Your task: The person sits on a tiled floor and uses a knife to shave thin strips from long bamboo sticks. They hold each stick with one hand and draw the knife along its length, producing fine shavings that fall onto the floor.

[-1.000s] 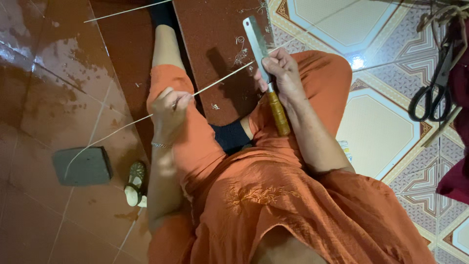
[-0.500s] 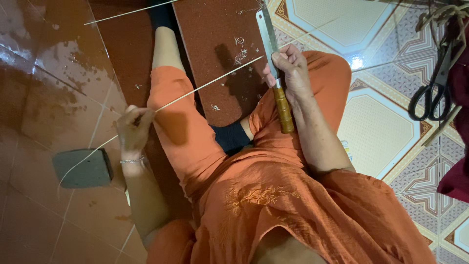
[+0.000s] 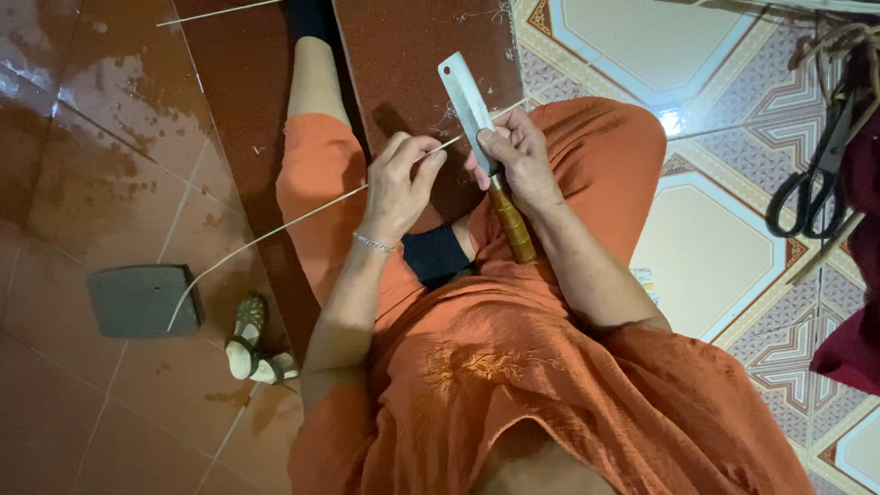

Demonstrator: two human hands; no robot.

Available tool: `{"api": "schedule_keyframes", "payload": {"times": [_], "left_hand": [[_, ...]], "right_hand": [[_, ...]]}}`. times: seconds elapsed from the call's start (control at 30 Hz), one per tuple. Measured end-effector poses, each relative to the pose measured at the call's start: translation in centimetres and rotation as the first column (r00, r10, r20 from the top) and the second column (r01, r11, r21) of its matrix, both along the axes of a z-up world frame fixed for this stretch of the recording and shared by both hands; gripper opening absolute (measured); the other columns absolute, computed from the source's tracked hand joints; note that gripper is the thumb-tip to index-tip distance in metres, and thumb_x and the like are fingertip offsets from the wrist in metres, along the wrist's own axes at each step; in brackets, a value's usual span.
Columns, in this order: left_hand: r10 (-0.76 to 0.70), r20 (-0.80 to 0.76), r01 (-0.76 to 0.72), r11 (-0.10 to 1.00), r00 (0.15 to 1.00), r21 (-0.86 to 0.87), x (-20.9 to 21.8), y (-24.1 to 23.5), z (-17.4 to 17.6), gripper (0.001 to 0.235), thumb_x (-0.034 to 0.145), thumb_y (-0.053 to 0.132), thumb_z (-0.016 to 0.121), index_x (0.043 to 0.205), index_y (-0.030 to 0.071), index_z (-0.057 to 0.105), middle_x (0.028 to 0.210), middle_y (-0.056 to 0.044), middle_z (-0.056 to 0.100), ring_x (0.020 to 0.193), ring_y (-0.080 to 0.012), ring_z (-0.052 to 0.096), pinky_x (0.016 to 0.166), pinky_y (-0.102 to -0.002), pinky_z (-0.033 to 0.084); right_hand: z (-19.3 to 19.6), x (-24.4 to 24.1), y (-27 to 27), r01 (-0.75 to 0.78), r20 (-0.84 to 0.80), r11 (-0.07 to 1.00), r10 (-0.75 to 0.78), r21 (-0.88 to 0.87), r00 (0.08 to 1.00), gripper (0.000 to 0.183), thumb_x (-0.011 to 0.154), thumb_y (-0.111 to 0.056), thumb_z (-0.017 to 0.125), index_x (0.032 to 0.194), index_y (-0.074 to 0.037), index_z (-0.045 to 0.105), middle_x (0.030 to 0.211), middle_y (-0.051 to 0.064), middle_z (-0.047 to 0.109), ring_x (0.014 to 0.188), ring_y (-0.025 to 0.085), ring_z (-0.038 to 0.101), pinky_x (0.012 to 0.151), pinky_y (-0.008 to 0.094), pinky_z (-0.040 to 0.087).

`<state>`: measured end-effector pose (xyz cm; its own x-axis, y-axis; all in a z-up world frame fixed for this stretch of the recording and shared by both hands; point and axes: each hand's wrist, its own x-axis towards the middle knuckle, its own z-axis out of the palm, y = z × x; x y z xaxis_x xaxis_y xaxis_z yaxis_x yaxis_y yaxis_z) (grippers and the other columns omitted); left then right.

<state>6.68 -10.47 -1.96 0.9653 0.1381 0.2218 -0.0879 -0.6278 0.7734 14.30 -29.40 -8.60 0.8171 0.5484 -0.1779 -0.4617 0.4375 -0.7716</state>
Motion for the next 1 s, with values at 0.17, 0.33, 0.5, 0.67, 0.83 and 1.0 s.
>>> {"api": "schedule_keyframes", "payload": {"times": [0.17,0.33,0.5,0.67,0.83,1.0], "left_hand": [[0.031,-0.082,-0.042,0.990,0.996,-0.136,0.5,0.4,-0.2,0.005,0.098,0.004,0.070,0.095,0.000,0.069,0.083,-0.007,0.065,0.069,-0.0160,0.059,0.063,-0.030,0.048],[0.069,-0.089,-0.077,0.993,0.994,-0.085,-0.9,2.8,1.2,0.005,0.095,0.004,0.070,0.092,0.000,0.069,0.081,-0.006,0.064,0.071,-0.0131,0.059,0.064,-0.028,0.047],[0.090,-0.109,-0.088,0.996,0.990,0.023,-3.3,5.6,1.5,0.005,0.095,0.004,0.072,0.091,0.001,0.070,0.076,-0.007,0.055,0.069,-0.0141,0.052,0.064,-0.030,0.043],[0.124,-0.113,-0.122,0.992,0.986,0.026,-5.2,8.2,1.3,0.009,0.096,0.004,0.073,0.089,0.001,0.068,0.074,-0.005,0.052,0.067,-0.0134,0.049,0.064,-0.029,0.041],[0.172,-0.154,-0.177,0.984,0.973,-0.020,-7.4,10.0,1.8,0.008,0.097,0.005,0.074,0.094,0.000,0.069,0.082,-0.003,0.058,0.071,-0.0096,0.051,0.064,-0.026,0.042],[0.209,-0.106,-0.207,0.978,0.972,0.036,-8.6,12.2,1.4,0.010,0.097,0.004,0.076,0.091,-0.001,0.069,0.078,-0.004,0.056,0.069,-0.0098,0.048,0.062,-0.027,0.038]], "right_hand": [[0.2,0.4,-0.5,-0.003,-0.065,1.000,0.003,0.012,0.998,0.017,0.106,-0.010,0.058,0.115,0.001,0.049,0.080,0.018,0.069,0.053,0.019,0.059,0.050,0.030,0.049],[0.4,1.7,-1.4,0.071,-0.087,0.996,-0.066,0.054,0.994,0.016,0.105,-0.009,0.060,0.113,-0.001,0.048,0.079,0.018,0.068,0.052,0.020,0.058,0.049,0.031,0.049],[0.4,2.2,-2.4,0.112,-0.100,0.989,-0.102,0.100,0.990,0.017,0.104,-0.009,0.062,0.112,-0.002,0.049,0.078,0.017,0.068,0.051,0.020,0.057,0.049,0.032,0.048],[0.1,2.7,-2.7,0.185,-0.119,0.980,-0.176,0.076,0.977,0.015,0.103,-0.007,0.063,0.108,-0.003,0.049,0.078,0.018,0.068,0.051,0.020,0.057,0.048,0.032,0.048],[0.2,3.4,-3.8,0.213,-0.115,0.976,-0.207,0.050,0.972,0.013,0.105,-0.006,0.062,0.107,-0.004,0.049,0.079,0.018,0.068,0.051,0.020,0.057,0.049,0.032,0.048],[0.2,4.0,-4.2,0.243,-0.123,0.967,-0.233,0.078,0.965,0.012,0.104,-0.005,0.059,0.105,-0.006,0.047,0.079,0.018,0.068,0.051,0.020,0.056,0.047,0.031,0.047]]}}
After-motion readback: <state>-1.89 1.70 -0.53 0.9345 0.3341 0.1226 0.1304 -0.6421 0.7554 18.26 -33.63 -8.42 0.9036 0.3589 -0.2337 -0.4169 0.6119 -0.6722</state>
